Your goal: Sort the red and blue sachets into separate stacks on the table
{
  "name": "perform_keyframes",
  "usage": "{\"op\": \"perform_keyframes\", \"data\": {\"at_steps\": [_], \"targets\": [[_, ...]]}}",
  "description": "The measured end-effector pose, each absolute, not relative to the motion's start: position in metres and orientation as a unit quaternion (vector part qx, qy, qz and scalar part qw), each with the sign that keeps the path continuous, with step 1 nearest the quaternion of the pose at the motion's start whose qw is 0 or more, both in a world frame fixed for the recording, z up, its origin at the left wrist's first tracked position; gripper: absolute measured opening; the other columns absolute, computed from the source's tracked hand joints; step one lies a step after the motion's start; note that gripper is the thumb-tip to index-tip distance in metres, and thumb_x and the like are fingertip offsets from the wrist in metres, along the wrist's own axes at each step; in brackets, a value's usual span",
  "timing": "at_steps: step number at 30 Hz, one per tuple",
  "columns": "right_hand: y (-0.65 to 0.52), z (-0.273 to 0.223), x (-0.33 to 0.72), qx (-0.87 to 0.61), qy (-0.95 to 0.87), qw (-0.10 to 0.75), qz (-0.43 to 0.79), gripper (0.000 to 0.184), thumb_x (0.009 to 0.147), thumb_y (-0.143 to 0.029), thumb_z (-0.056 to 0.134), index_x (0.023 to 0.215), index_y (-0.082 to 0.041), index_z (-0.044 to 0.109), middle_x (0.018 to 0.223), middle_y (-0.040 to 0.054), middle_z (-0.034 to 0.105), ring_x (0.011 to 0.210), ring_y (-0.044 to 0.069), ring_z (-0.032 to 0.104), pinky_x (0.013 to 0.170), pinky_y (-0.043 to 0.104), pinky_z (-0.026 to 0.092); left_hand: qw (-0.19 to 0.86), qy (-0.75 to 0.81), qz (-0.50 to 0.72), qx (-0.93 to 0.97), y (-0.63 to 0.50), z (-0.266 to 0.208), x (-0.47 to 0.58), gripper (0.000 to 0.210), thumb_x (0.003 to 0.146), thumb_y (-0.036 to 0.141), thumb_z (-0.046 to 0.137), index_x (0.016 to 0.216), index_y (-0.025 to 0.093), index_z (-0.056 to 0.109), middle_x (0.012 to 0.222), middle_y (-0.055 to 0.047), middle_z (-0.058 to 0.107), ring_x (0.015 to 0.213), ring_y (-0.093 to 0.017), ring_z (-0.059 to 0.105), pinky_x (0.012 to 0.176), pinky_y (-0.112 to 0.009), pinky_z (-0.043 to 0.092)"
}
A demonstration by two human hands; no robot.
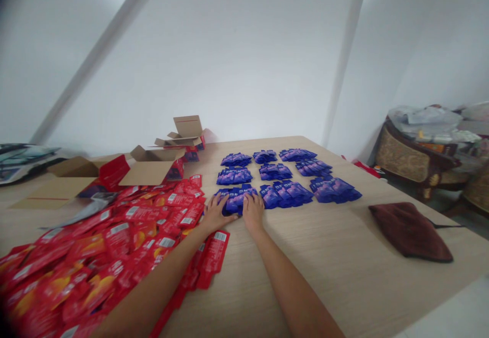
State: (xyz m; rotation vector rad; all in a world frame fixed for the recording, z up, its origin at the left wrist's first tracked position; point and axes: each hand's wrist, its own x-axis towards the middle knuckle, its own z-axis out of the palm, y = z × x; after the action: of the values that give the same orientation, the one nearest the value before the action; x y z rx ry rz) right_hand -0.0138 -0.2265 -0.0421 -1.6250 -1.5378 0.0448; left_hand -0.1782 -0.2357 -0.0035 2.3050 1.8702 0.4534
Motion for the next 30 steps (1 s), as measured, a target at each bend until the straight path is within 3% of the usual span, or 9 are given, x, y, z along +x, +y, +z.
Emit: {"op": "perform_keyframes", "data": {"at_steps": [10,15,26,30], "targets": [[-0.221,-0.043,-0.012,-0.636,-0.632,0.442,0.034,0.045,0.095,-0.034,0.026,0.117,-0.020,0.062,0.124,0.0103,0.059,0.119,0.023,0.047,0.102,0.042,0.032,0.038,0.656,0.137,0.741,-0.233,-0.005,-0.154,0.084,0.073,0.068,0.049,0.144,0.031,0.025,0.153,-0.009,0.021,0.139,-0.037,0.011,0.104,-0.065,0.015],[-0.219,-0.044,-0.010,-0.625,-0.639,0.447,0.031,0.046,0.095,-0.032,0.024,0.114,-0.020,0.064,0.120,0.0095,0.061,0.117,0.021,0.049,0.101,0.040,0.034,0.053,0.640,0.141,0.753,-0.231,-0.003,-0.161,0.086,0.070,0.068,0.053,0.144,0.033,0.025,0.153,-0.008,0.019,0.139,-0.036,0.011,0.104,-0.065,0.015],[-0.217,-0.053,-0.005,-0.611,-0.634,0.474,0.020,0.044,0.094,-0.030,0.027,0.106,-0.021,0.068,0.111,0.0083,0.066,0.112,0.021,0.052,0.100,0.039,0.035,0.069,0.627,0.166,0.758,-0.239,0.004,-0.181,0.087,0.068,0.063,0.060,0.142,0.029,0.029,0.153,-0.008,0.021,0.139,-0.032,0.016,0.108,-0.054,0.018],[-0.215,-0.054,-0.005,-0.612,-0.626,0.482,0.012,0.045,0.093,-0.031,0.026,0.108,-0.016,0.066,0.114,0.0119,0.064,0.115,0.022,0.050,0.101,0.040,0.035,0.054,0.625,0.178,0.758,-0.255,0.013,-0.183,0.084,0.073,0.059,0.058,0.144,0.028,0.026,0.152,-0.009,0.021,0.139,-0.031,0.017,0.109,-0.051,0.019]]}}
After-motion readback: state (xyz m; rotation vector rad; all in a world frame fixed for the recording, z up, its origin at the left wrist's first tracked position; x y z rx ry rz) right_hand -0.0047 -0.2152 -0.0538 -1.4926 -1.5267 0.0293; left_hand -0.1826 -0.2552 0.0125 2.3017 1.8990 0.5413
